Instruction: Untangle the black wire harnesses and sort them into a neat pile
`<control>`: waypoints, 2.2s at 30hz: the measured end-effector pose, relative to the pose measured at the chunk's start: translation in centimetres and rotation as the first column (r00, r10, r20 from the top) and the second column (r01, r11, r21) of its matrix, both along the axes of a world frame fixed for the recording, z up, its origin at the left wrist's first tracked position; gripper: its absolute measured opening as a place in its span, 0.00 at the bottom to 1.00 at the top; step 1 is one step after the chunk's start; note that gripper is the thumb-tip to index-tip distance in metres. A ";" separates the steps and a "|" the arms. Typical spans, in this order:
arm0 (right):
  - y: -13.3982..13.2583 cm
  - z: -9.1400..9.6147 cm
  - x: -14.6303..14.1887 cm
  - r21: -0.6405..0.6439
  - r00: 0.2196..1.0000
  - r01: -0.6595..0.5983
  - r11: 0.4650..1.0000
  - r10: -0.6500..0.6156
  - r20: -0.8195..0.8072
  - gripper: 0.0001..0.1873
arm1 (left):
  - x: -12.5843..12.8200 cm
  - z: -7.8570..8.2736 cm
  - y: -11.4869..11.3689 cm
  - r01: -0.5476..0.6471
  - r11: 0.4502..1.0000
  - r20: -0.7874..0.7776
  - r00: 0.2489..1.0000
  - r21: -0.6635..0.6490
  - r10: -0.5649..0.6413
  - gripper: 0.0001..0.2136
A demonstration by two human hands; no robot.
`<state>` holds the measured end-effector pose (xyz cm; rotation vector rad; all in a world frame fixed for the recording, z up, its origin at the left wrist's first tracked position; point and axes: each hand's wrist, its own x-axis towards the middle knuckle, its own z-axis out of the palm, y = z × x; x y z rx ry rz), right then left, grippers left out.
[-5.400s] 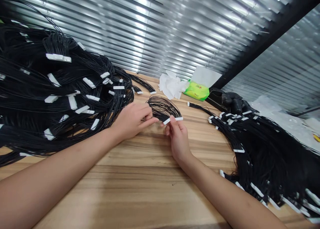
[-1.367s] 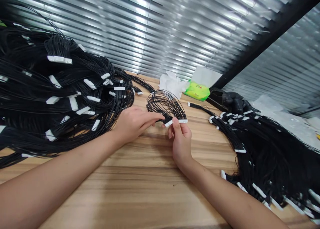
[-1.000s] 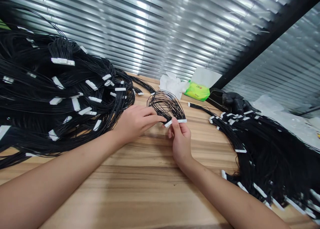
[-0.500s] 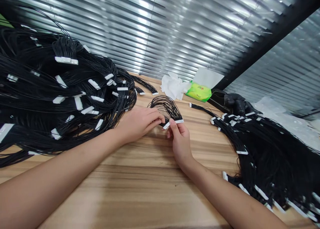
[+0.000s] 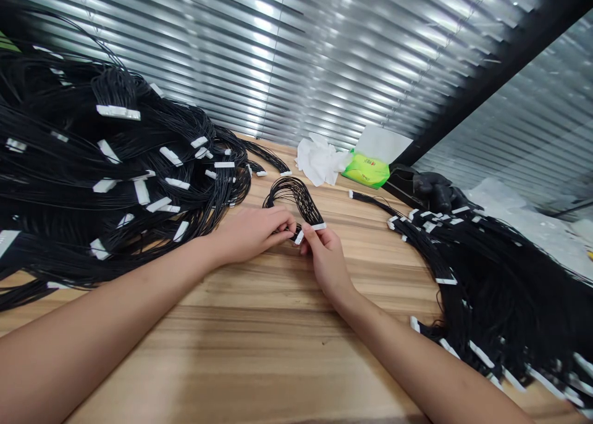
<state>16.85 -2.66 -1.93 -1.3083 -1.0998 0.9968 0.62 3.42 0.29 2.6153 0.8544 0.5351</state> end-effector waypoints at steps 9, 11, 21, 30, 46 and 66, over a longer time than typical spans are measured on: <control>0.1 -0.1 0.1 0.021 0.965 0.104 0.994 -0.096 -0.244 0.19 | 0.0 -0.3 0.1 -0.124 0.915 0.148 0.986 0.383 0.072 0.16; 0.3 0.1 0.1 0.015 0.920 0.131 0.991 -0.116 -0.375 0.18 | -0.3 -0.3 0.4 -0.212 0.915 0.219 0.965 0.342 0.142 0.18; 0.4 0.6 0.3 -0.023 0.647 -0.209 0.978 0.121 -0.753 0.10 | -0.6 -0.4 1.0 -0.369 0.924 0.380 0.873 0.103 0.307 0.11; -0.3 1.1 0.1 0.051 0.350 -0.412 0.910 0.210 -0.913 0.12 | -0.4 -0.6 0.9 -0.386 0.916 0.737 0.650 0.108 0.187 0.03; 0.3 0.4 0.0 0.016 0.449 -0.407 0.913 0.215 -0.867 0.17 | 0.6 -1.9 2.7 -0.002 0.772 0.689 0.449 -0.636 0.569 0.07; -0.7 1.2 0.2 0.157 0.201 -0.567 0.809 0.321 -0.926 0.15 | -0.5 -1.1 2.2 -0.316 0.948 0.753 0.629 0.021 0.193 0.01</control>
